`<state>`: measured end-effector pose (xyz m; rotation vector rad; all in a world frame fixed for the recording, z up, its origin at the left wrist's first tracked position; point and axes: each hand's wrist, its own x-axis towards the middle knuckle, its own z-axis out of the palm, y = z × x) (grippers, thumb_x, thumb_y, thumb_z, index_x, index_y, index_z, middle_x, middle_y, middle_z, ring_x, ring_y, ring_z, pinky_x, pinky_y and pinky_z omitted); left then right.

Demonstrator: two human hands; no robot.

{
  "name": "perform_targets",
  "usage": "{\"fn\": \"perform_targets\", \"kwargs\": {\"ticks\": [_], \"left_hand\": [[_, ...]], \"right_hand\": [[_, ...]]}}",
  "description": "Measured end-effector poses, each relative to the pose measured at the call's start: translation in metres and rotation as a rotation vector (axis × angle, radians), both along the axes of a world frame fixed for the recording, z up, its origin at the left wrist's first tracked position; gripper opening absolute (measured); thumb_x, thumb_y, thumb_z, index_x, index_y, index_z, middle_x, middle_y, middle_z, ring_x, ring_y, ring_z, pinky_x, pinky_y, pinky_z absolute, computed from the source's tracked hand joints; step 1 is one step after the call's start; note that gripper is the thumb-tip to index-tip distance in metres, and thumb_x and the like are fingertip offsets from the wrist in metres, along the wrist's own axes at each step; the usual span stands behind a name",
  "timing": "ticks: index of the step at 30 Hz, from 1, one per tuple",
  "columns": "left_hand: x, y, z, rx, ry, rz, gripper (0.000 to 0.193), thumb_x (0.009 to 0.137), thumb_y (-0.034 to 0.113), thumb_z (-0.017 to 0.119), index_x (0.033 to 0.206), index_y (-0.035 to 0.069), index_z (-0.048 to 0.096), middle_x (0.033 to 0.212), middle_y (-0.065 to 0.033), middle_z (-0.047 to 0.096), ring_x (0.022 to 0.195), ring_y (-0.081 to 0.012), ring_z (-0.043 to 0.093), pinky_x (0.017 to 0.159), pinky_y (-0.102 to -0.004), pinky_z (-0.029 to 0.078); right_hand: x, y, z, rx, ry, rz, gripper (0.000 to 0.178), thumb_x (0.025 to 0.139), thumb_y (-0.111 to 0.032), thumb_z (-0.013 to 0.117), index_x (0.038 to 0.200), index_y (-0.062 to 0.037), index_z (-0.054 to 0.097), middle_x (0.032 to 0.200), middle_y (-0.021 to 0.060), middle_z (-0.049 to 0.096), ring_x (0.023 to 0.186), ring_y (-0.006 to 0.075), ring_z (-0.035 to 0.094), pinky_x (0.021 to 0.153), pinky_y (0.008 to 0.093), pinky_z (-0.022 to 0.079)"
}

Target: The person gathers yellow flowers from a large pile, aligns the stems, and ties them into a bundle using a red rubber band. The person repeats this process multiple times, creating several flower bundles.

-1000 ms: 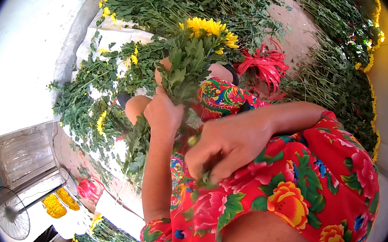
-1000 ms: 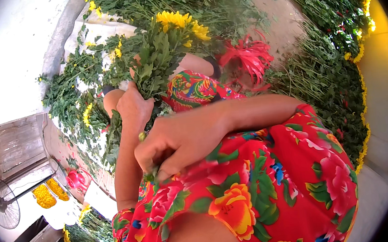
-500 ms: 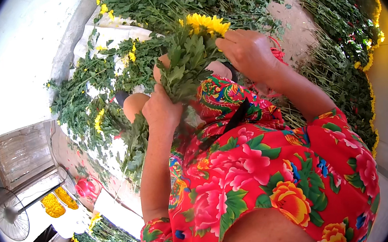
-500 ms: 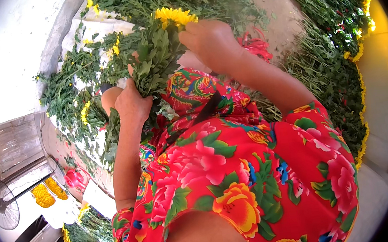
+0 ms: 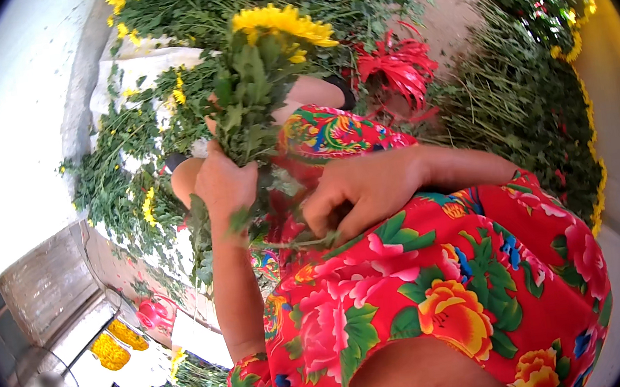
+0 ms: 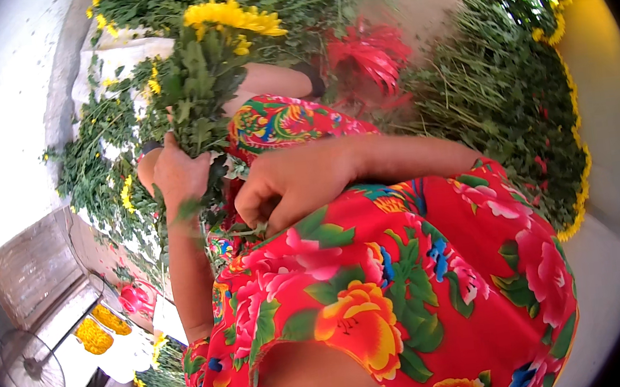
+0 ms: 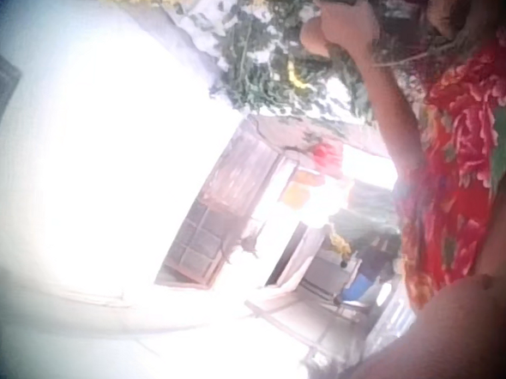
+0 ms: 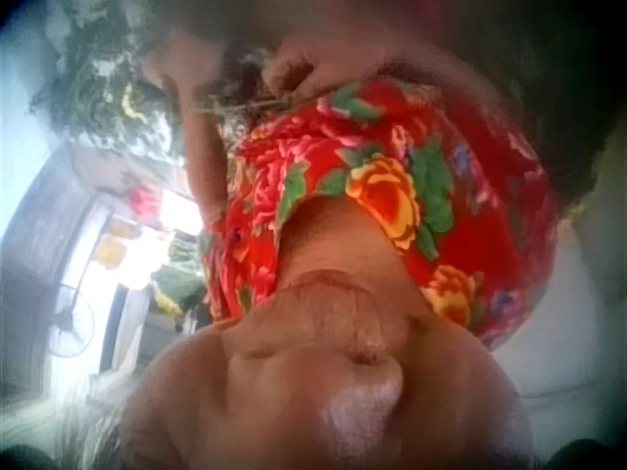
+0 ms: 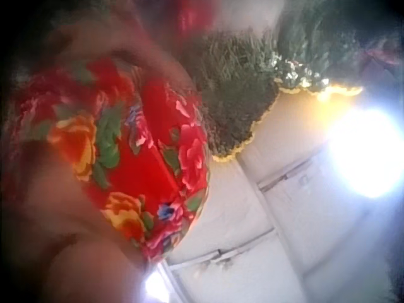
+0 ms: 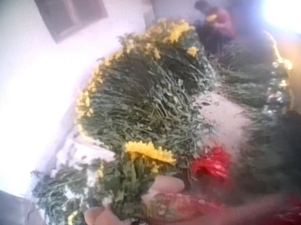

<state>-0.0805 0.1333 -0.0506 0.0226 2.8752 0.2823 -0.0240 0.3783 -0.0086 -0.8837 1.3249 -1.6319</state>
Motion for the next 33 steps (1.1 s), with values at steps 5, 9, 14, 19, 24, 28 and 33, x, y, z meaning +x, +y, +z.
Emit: {"fn": "perform_targets", "kwargs": {"ticks": [5, 9, 14, 19, 24, 28, 33], "left_hand": [[0.003, 0.003, -0.001, -0.045, 0.018, -0.002, 0.049, 0.074, 0.027, 0.075, 0.11, 0.0, 0.057, 0.086, -0.0246, 0.071, 0.085, -0.0454, 0.068, 0.076, -0.0519, 0.053], [0.004, 0.005, 0.003, -0.009, 0.059, -0.05, 0.058, 0.071, 0.023, 0.078, 0.118, -0.002, 0.056, 0.088, -0.0237, 0.071, 0.087, -0.0445, 0.068, 0.078, -0.0503, 0.053], [0.001, 0.009, 0.003, -0.045, -0.004, -0.02, 0.071, 0.07, 0.022, 0.079, 0.131, -0.004, 0.053, 0.097, -0.0241, 0.072, 0.092, -0.0437, 0.068, 0.081, -0.0479, 0.053], [0.002, 0.008, 0.001, -0.001, -0.03, 0.065, 0.081, 0.065, 0.016, 0.08, 0.138, -0.008, 0.051, 0.108, -0.027, 0.07, 0.107, -0.0413, 0.067, 0.095, -0.0418, 0.05], [-0.002, 0.016, 0.01, 0.095, -0.073, 0.067, 0.08, 0.068, 0.013, 0.078, 0.141, -0.001, 0.051, 0.115, -0.0245, 0.069, 0.112, -0.0393, 0.066, 0.098, -0.0399, 0.048], [-0.003, 0.018, 0.013, 0.131, -0.087, 0.065, 0.079, 0.069, 0.013, 0.077, 0.141, -0.003, 0.05, 0.115, -0.0237, 0.07, 0.111, -0.0367, 0.067, 0.098, -0.0373, 0.048], [-0.003, -0.01, 0.004, 0.287, -0.014, -0.018, 0.067, 0.068, 0.007, 0.076, 0.132, -0.003, 0.055, 0.111, -0.0169, 0.071, 0.101, -0.0307, 0.069, 0.093, -0.0358, 0.05]], "right_hand": [[-0.03, 0.145, -0.058, 0.088, -0.185, -0.937, 0.013, 0.089, -0.014, 0.073, 0.097, -0.0033, 0.073, 0.089, 0.0058, 0.074, 0.078, 0.0121, 0.069, 0.071, 0.0267, 0.053], [-0.05, 0.246, -0.182, 0.501, -0.163, -1.81, 0.023, 0.094, -0.025, 0.068, 0.11, -0.0091, 0.071, 0.088, 0.0056, 0.073, 0.077, 0.0146, 0.068, 0.068, 0.0288, 0.052], [-0.02, 0.268, -0.369, 1.582, 0.238, -1.023, 0.035, 0.09, -0.013, 0.059, 0.125, -0.0188, 0.067, 0.112, 0.0094, 0.071, 0.099, 0.0292, 0.069, 0.086, 0.0445, 0.056], [-0.044, 0.224, -0.395, 1.729, 0.271, -1.026, 0.04, 0.088, -0.012, 0.054, 0.125, -0.0226, 0.067, 0.141, 0.0078, 0.052, 0.122, 0.033, 0.058, 0.097, 0.0465, 0.053], [-0.07, 0.244, -0.426, 1.521, 0.15, -1.197, 0.026, 0.092, -0.016, 0.056, 0.113, -0.0174, 0.071, 0.117, 0.007, 0.066, 0.104, 0.0331, 0.065, 0.088, 0.0448, 0.054], [-0.081, 0.236, -0.425, 1.427, 0.317, -1.221, 0.014, 0.097, -0.014, 0.06, 0.101, -0.0066, 0.07, 0.091, 0.0053, 0.073, 0.081, 0.0255, 0.071, 0.071, 0.0387, 0.056], [-0.089, 0.167, -0.352, 0.181, -0.511, -1.721, 0.01, 0.099, -0.011, 0.063, 0.096, -0.0014, 0.067, 0.087, 0.0043, 0.071, 0.078, 0.0153, 0.069, 0.063, 0.0267, 0.052]]}}
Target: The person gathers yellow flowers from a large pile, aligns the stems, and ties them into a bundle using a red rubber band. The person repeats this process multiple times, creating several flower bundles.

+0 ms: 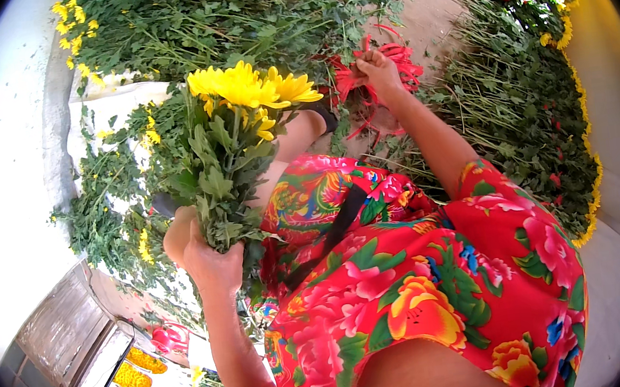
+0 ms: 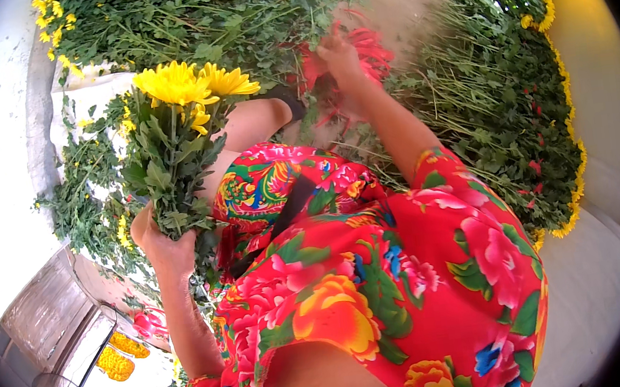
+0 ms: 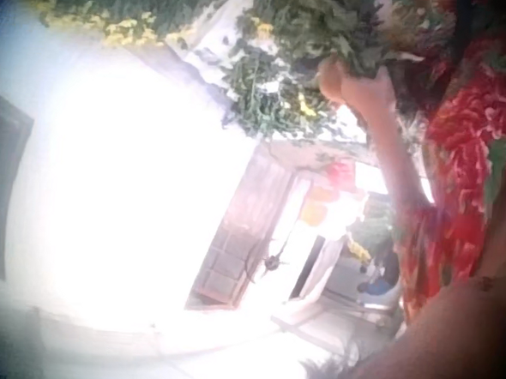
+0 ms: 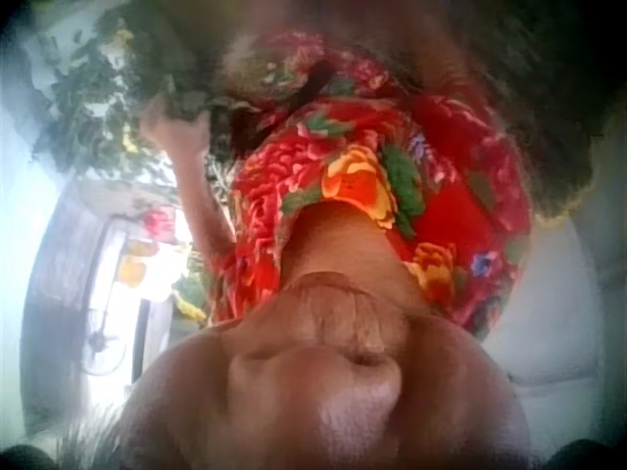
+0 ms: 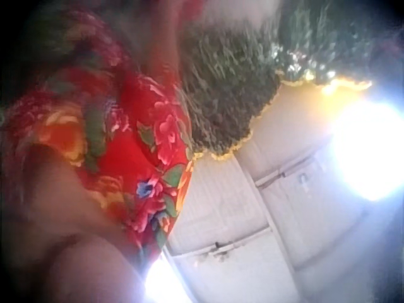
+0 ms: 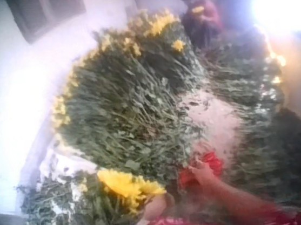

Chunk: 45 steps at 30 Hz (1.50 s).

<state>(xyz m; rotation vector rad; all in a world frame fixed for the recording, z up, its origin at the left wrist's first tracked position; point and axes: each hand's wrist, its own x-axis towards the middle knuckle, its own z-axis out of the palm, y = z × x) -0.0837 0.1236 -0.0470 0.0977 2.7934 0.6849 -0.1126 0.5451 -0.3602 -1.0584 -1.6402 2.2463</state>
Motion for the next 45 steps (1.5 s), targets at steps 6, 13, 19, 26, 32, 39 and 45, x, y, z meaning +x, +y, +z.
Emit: {"fn": "perform_targets", "kwargs": {"ticks": [6, 13, 19, 26, 32, 39, 45], "left_hand": [[-0.011, -0.01, 0.058, 0.515, -0.312, 0.263, 0.044, 0.069, -0.004, 0.073, 0.112, -0.003, 0.064, 0.101, -0.0072, 0.07, 0.087, -0.0163, 0.066, 0.082, -0.0305, 0.053], [0.033, -0.029, 0.066, 0.383, -0.191, 0.286, 0.036, 0.073, 0.001, 0.07, 0.109, -0.003, 0.065, 0.098, -0.0064, 0.071, 0.086, -0.0167, 0.064, 0.083, -0.0309, 0.051], [0.042, -0.041, 0.049, 0.365, -0.304, 0.346, 0.041, 0.075, -0.001, 0.071, 0.115, -0.003, 0.064, 0.106, -0.0066, 0.07, 0.092, -0.0164, 0.065, 0.086, -0.0312, 0.051], [0.044, -0.046, 0.059, 0.388, -0.295, 0.483, 0.039, 0.076, 0.0, 0.067, 0.114, -0.002, 0.065, 0.107, -0.0081, 0.07, 0.097, -0.0201, 0.065, 0.093, -0.0333, 0.049], [0.075, -0.136, 0.05, 0.225, -0.116, 0.138, 0.051, 0.073, 0.014, 0.084, 0.117, -0.004, 0.066, 0.113, -0.0117, 0.069, 0.097, -0.0234, 0.066, 0.089, -0.0365, 0.052], [0.015, -0.102, 0.093, 0.338, -0.317, -0.004, 0.058, 0.071, 0.02, 0.086, 0.121, -0.001, 0.065, 0.111, -0.0111, 0.071, 0.095, -0.0258, 0.069, 0.083, -0.0373, 0.055], [-0.007, -0.138, 0.038, 0.76, -0.828, 0.178, 0.085, 0.065, 0.006, 0.088, 0.141, -0.001, 0.05, 0.131, -0.0104, 0.064, 0.116, -0.0205, 0.062, 0.101, -0.036, 0.049]], "right_hand": [[0.0, -0.054, 0.094, 0.48, 0.006, 0.535, 0.02, 0.087, -0.015, 0.07, 0.098, 0.0014, 0.067, 0.084, 0.0114, 0.07, 0.077, 0.0201, 0.07, 0.069, 0.0339, 0.055], [0.01, 0.046, -0.001, 1.176, -0.689, 0.593, 0.039, 0.088, -0.014, 0.056, 0.124, -0.0229, 0.07, 0.112, 0.0135, 0.073, 0.103, 0.0345, 0.07, 0.087, 0.0472, 0.057], [0.019, 0.067, -0.054, 1.196, -0.787, 0.706, 0.044, 0.089, -0.017, 0.058, 0.13, -0.0308, 0.067, 0.114, 0.0138, 0.073, 0.104, 0.0332, 0.07, 0.089, 0.0459, 0.057], [0.014, 0.048, -0.052, 1.12, -0.72, 0.556, 0.031, 0.094, -0.022, 0.063, 0.124, -0.0211, 0.071, 0.104, 0.0139, 0.075, 0.093, 0.0287, 0.073, 0.08, 0.0408, 0.059], [-0.025, -0.065, 0.074, 0.275, 0.052, 0.375, 0.018, 0.1, -0.011, 0.062, 0.116, -0.0029, 0.067, 0.089, 0.0028, 0.068, 0.074, 0.0116, 0.065, 0.066, 0.0258, 0.055], [-0.001, -0.23, 0.299, 0.534, 0.953, 1.335, 0.017, 0.093, -0.011, 0.064, 0.109, -0.0078, 0.067, 0.084, 0.0037, 0.064, 0.075, 0.0168, 0.063, 0.066, 0.0329, 0.048], [0.019, -0.228, 0.298, 0.489, 0.865, 1.119, 0.017, 0.091, -0.009, 0.068, 0.107, -0.0066, 0.068, 0.079, 0.0114, 0.065, 0.071, 0.0268, 0.065, 0.064, 0.0387, 0.05]]}}
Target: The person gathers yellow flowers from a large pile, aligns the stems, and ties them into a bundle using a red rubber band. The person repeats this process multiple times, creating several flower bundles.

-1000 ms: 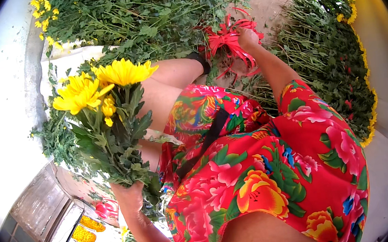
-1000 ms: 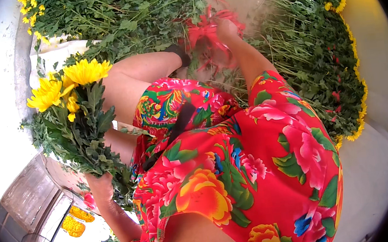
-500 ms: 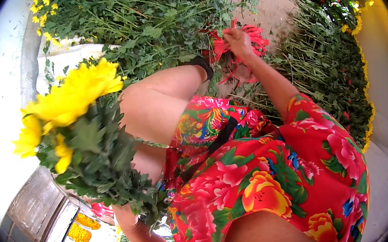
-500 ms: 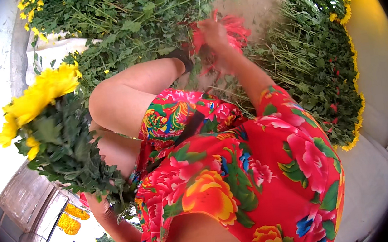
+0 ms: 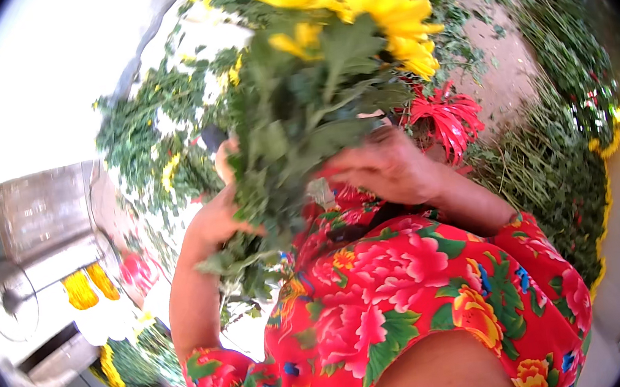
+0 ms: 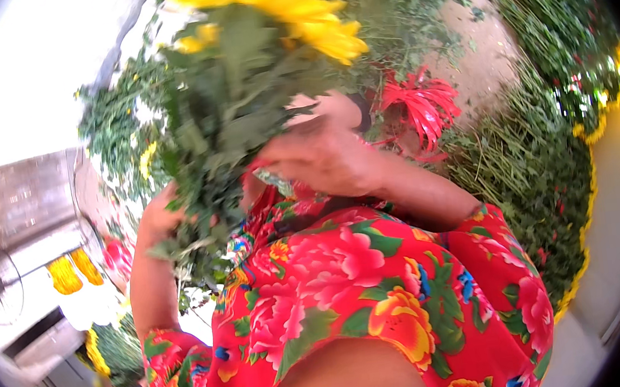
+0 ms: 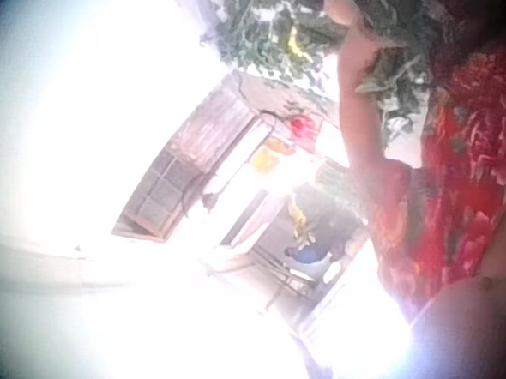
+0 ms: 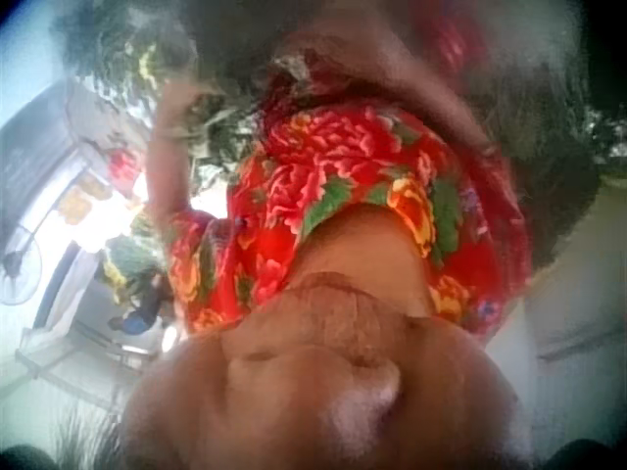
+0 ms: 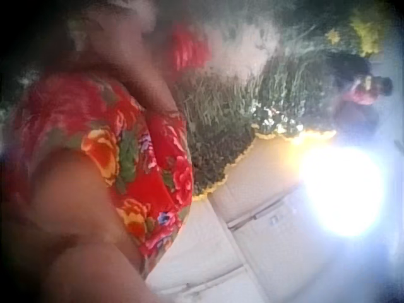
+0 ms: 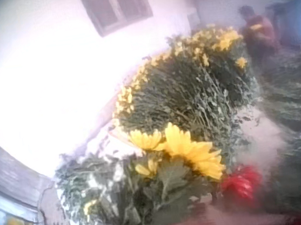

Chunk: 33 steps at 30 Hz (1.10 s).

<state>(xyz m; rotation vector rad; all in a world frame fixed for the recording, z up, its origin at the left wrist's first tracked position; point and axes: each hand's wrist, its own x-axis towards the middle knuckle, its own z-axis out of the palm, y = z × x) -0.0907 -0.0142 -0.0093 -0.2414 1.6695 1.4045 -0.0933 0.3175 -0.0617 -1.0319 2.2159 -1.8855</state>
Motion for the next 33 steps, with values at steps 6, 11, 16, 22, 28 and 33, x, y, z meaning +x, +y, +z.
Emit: {"fn": "perform_targets", "kwargs": {"ticks": [6, 11, 16, 22, 28, 33], "left_hand": [[-0.007, 0.05, -0.024, -0.261, 0.352, -0.109, 0.064, 0.07, 0.014, 0.083, 0.128, 0.0, 0.059, 0.113, -0.0132, 0.07, 0.103, -0.0215, 0.066, 0.097, -0.0347, 0.049], [0.008, 0.08, -0.068, -0.628, 0.675, -0.211, 0.051, 0.073, 0.025, 0.08, 0.113, 0.001, 0.06, 0.091, -0.024, 0.071, 0.087, -0.0414, 0.07, 0.08, -0.0485, 0.055], [0.04, 0.113, -0.111, -0.791, 0.849, -0.181, 0.031, 0.081, 0.029, 0.07, 0.101, 0.007, 0.06, 0.088, -0.0193, 0.064, 0.08, -0.039, 0.069, 0.072, -0.0507, 0.055], [0.051, 0.13, -0.127, -0.919, 0.817, -0.26, 0.037, 0.079, 0.03, 0.073, 0.098, 0.002, 0.057, 0.092, -0.021, 0.066, 0.084, -0.04, 0.068, 0.074, -0.0486, 0.056], [0.035, 0.102, -0.104, -0.303, 0.437, -0.052, 0.054, 0.081, 0.031, 0.075, 0.116, -0.006, 0.058, 0.113, -0.0188, 0.067, 0.104, -0.0319, 0.067, 0.089, -0.0407, 0.054], [0.02, 0.081, -0.129, 0.377, 0.041, 0.604, 0.05, 0.089, 0.016, 0.066, 0.131, -0.009, 0.055, 0.116, -0.0158, 0.066, 0.105, -0.0262, 0.066, 0.095, -0.0388, 0.052]], "right_hand": [[0.023, 0.028, 0.012, 0.13, -0.279, 0.106, 0.011, 0.09, -0.004, 0.068, 0.101, -0.0051, 0.069, 0.079, 0.0098, 0.068, 0.069, 0.028, 0.068, 0.061, 0.0362, 0.05], [0.015, -0.011, 0.023, 0.155, -0.034, 0.161, 0.01, 0.091, -0.005, 0.066, 0.101, -0.0041, 0.066, 0.081, 0.0107, 0.067, 0.069, 0.0302, 0.067, 0.061, 0.0376, 0.05], [0.009, -0.043, -0.012, 0.124, -0.151, 0.038, 0.011, 0.098, -0.009, 0.062, 0.104, -0.0004, 0.062, 0.078, 0.0103, 0.067, 0.067, 0.0202, 0.069, 0.063, 0.0327, 0.053], [0.006, -0.054, -0.063, -0.098, -0.725, -0.113, 0.017, 0.104, -0.013, 0.057, 0.111, -0.0002, 0.064, 0.084, 0.0012, 0.068, 0.069, 0.0049, 0.061, 0.062, 0.0234, 0.051], [0.013, -0.051, -0.078, -0.024, -0.615, -0.123, 0.014, 0.105, -0.015, 0.056, 0.111, -0.0038, 0.062, 0.086, 0.0008, 0.065, 0.069, 0.0062, 0.06, 0.057, 0.0209, 0.047], [0.015, -0.049, -0.075, -0.081, -0.651, -0.126, 0.016, 0.104, -0.014, 0.058, 0.113, -0.0019, 0.064, 0.086, 0.0026, 0.067, 0.071, 0.0068, 0.062, 0.061, 0.0229, 0.051]]}}
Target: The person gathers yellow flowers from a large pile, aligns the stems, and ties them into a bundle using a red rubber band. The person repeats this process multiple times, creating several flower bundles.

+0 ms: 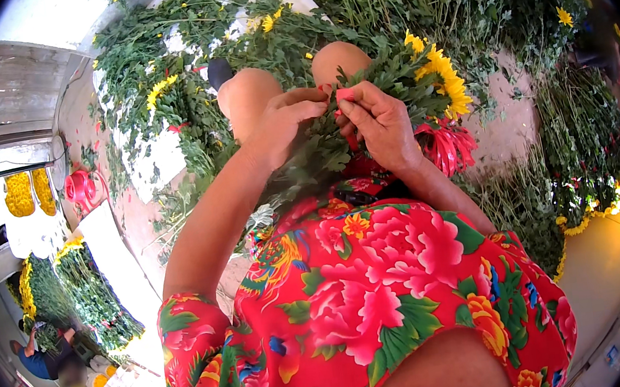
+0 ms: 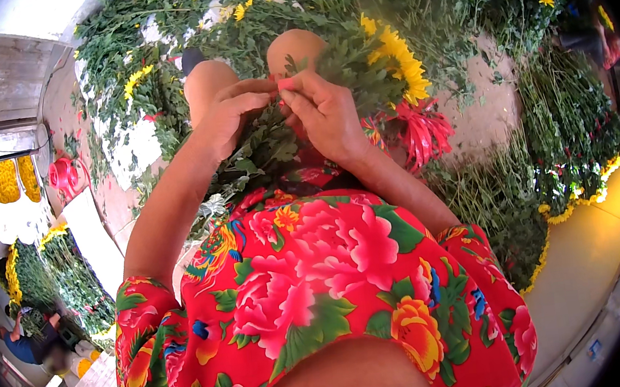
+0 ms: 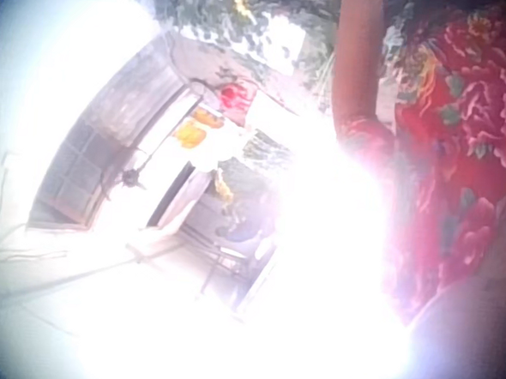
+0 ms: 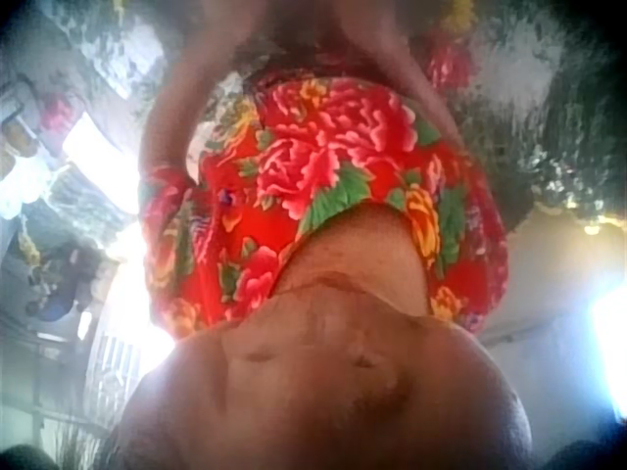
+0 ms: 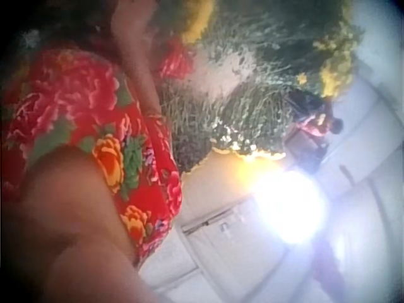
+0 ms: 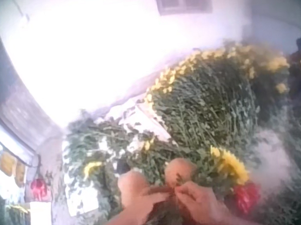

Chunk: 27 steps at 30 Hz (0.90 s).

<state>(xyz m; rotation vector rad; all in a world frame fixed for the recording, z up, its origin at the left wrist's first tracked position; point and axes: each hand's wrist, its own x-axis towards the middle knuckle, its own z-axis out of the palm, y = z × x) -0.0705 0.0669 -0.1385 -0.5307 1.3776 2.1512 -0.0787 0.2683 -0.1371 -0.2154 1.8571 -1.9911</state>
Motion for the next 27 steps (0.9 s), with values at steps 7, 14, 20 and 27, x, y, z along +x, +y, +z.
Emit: {"fn": "perform_targets", "kwargs": {"ticks": [7, 14, 20, 27], "left_hand": [[0.011, 0.018, 0.01, 0.033, 0.19, 0.439, 0.024, 0.096, 0.001, 0.056, 0.119, -0.003, 0.055, 0.091, -0.0092, 0.067, 0.095, -0.0183, 0.065, 0.087, -0.0325, 0.052], [0.039, 0.029, 0.016, -0.131, 0.407, 0.326, 0.022, 0.1, 0.006, 0.056, 0.122, 0.0, 0.058, 0.089, -0.0043, 0.065, 0.089, -0.0147, 0.066, 0.087, -0.0295, 0.051], [0.038, 0.039, 0.005, -0.202, 0.44, 0.289, 0.016, 0.099, 0.002, 0.057, 0.114, 0.001, 0.062, 0.092, -0.0039, 0.068, 0.086, -0.0089, 0.063, 0.081, -0.0252, 0.051], [0.041, 0.037, 0.028, -0.207, 0.438, 0.102, 0.011, 0.094, -0.003, 0.059, 0.104, -0.003, 0.064, 0.092, -0.0027, 0.068, 0.087, -0.0083, 0.061, 0.082, -0.0269, 0.05]], "right_hand": [[-0.004, 0.004, 0.004, -0.064, -0.131, 0.047, 0.016, 0.104, -0.015, 0.058, 0.113, -0.0026, 0.064, 0.087, 0.0032, 0.068, 0.069, 0.0075, 0.062, 0.056, 0.0217, 0.047], [-0.008, 0.012, 0.001, -0.175, -0.151, 0.114, 0.013, 0.101, -0.011, 0.062, 0.11, -0.0021, 0.067, 0.09, 0.0032, 0.07, 0.07, 0.0067, 0.062, 0.059, 0.0227, 0.049], [-0.01, 0.015, 0.014, -0.162, 0.059, 0.245, 0.016, 0.096, -0.006, 0.066, 0.109, 0.0003, 0.073, 0.088, 0.0027, 0.071, 0.073, 0.0063, 0.062, 0.061, 0.0228, 0.049], [-0.033, -0.002, 0.031, 0.198, 0.182, 0.19, 0.021, 0.089, -0.013, 0.07, 0.101, 0.0033, 0.074, 0.078, 0.0082, 0.072, 0.072, 0.0125, 0.067, 0.065, 0.0282, 0.052]]}}
